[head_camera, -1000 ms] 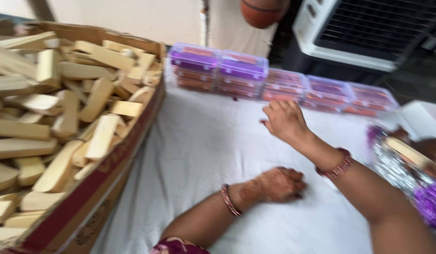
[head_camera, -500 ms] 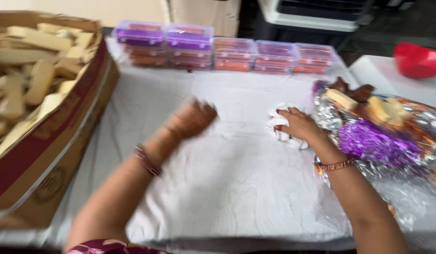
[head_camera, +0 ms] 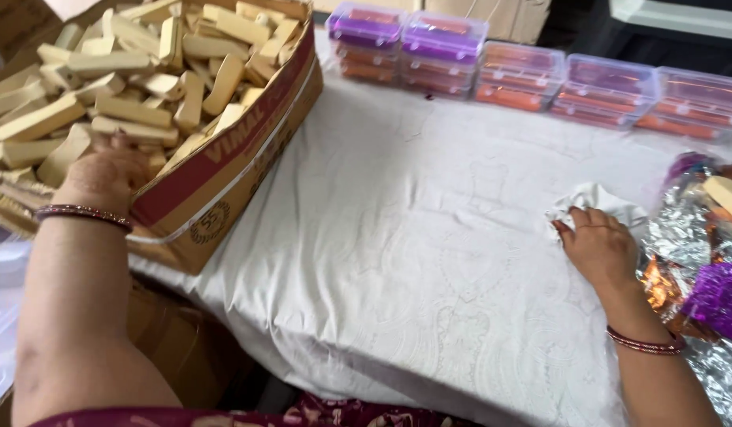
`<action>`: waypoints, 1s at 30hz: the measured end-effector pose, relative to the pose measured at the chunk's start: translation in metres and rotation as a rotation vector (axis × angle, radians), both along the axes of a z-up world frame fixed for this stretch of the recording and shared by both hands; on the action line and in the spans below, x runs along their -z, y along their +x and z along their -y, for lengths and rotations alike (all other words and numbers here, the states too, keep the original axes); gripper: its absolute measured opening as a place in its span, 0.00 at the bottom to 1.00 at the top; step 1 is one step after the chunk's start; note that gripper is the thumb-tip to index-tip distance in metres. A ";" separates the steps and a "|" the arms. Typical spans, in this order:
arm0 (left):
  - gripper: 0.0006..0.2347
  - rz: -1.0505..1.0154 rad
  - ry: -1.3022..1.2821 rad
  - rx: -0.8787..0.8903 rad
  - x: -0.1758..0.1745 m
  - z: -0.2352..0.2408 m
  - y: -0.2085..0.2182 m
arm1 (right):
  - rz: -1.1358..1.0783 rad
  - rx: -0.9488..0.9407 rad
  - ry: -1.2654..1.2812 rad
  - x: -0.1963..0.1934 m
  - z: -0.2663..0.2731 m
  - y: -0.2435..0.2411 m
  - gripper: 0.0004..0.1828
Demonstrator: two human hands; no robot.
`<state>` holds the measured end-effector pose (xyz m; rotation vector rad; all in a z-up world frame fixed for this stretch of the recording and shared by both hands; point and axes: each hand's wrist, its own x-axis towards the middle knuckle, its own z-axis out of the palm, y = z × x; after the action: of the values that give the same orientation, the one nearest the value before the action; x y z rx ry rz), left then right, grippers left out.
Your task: The person wipes a wooden piece with a white cloth, then wraps a wooden piece in purple foil and presses the foil around it. They then take more wooden pieces one at a time from a cardboard box and wipe each piece with the cloth.
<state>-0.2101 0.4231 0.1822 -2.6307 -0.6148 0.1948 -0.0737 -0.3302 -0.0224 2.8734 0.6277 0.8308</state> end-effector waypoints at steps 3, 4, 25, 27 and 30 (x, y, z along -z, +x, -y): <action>0.31 -0.099 -0.182 -0.087 0.061 -0.045 0.015 | 0.034 0.037 -0.055 0.003 0.001 0.000 0.22; 0.32 -0.129 -0.240 -0.115 0.060 -0.033 0.017 | 0.049 0.051 -0.071 0.003 0.001 -0.001 0.22; 0.23 -0.219 -0.384 -0.129 0.120 -0.104 0.060 | -0.001 0.120 -0.042 0.004 0.001 -0.002 0.25; 0.24 -0.208 -0.363 -0.066 0.109 -0.098 0.055 | 0.015 0.116 -0.027 0.002 0.000 0.000 0.25; 0.27 -0.194 -0.315 0.049 0.120 -0.125 0.055 | 0.007 0.117 -0.042 0.001 -0.001 0.001 0.25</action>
<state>-0.1551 0.5481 0.0624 -2.8748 -0.4865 0.5661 -0.0728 -0.3292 -0.0234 2.8362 0.4658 0.8002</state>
